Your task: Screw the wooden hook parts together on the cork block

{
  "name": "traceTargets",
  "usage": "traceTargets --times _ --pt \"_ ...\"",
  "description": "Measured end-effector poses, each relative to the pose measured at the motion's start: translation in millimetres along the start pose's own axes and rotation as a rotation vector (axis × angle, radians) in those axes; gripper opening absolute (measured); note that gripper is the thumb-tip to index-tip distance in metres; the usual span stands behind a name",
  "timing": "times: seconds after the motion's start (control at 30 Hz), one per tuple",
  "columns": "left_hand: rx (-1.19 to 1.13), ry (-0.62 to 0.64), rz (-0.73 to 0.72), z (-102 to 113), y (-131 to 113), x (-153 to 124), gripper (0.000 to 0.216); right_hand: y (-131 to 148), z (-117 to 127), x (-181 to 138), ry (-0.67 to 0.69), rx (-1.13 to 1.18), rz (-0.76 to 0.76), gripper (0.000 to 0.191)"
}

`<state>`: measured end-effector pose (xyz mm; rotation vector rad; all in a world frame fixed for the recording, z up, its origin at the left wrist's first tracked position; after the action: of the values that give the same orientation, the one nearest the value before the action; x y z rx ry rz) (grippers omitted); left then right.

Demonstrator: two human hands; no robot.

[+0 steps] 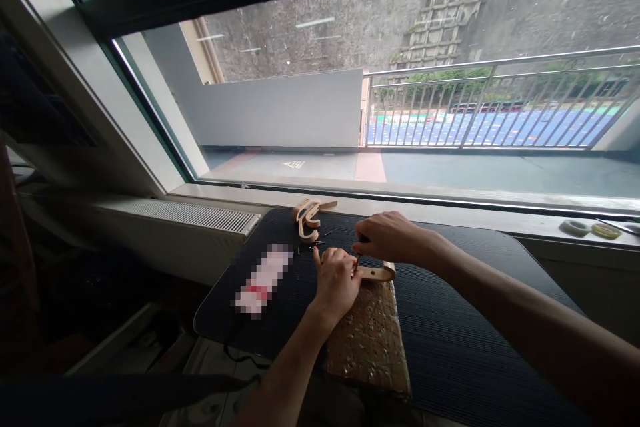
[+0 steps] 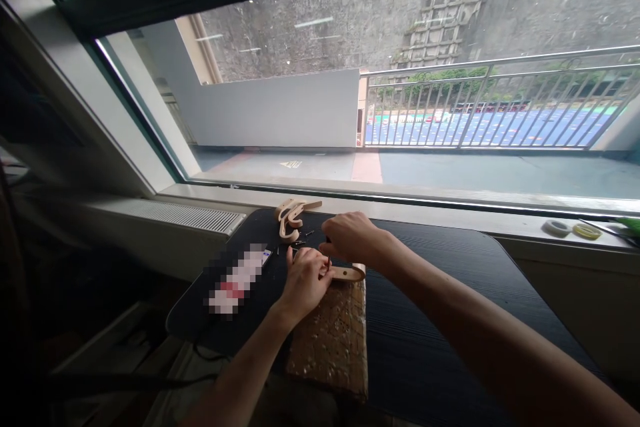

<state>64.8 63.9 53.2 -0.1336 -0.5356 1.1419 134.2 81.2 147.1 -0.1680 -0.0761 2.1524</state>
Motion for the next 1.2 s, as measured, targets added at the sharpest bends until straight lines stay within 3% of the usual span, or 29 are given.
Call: traceTargets --times 0.2,0.67,1.2 --pt "0.012 0.031 -0.032 1.4 -3.7 2.9 0.019 -2.3 5.5 -3.7 -0.026 0.016 0.01 0.026" --pt "-0.007 0.061 -0.003 -0.1 -2.5 7.3 0.004 -21.2 9.1 -11.9 -0.022 0.039 -0.047 0.024" --pt "0.054 0.042 0.021 -1.4 -3.6 5.7 0.007 -14.9 1.7 -10.7 -0.046 0.081 -0.023 0.021"
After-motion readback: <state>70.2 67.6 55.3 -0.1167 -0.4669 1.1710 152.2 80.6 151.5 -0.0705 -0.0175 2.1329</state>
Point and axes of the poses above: each hand's wrist, its own x-axis towards the middle knuckle, its own z-axis out of the back of the hand, y = z × x, the point moved 8 cm from there along x, towards the middle knuckle, and after that the axes turned 4 degrees about y, right-handed, at the moved point
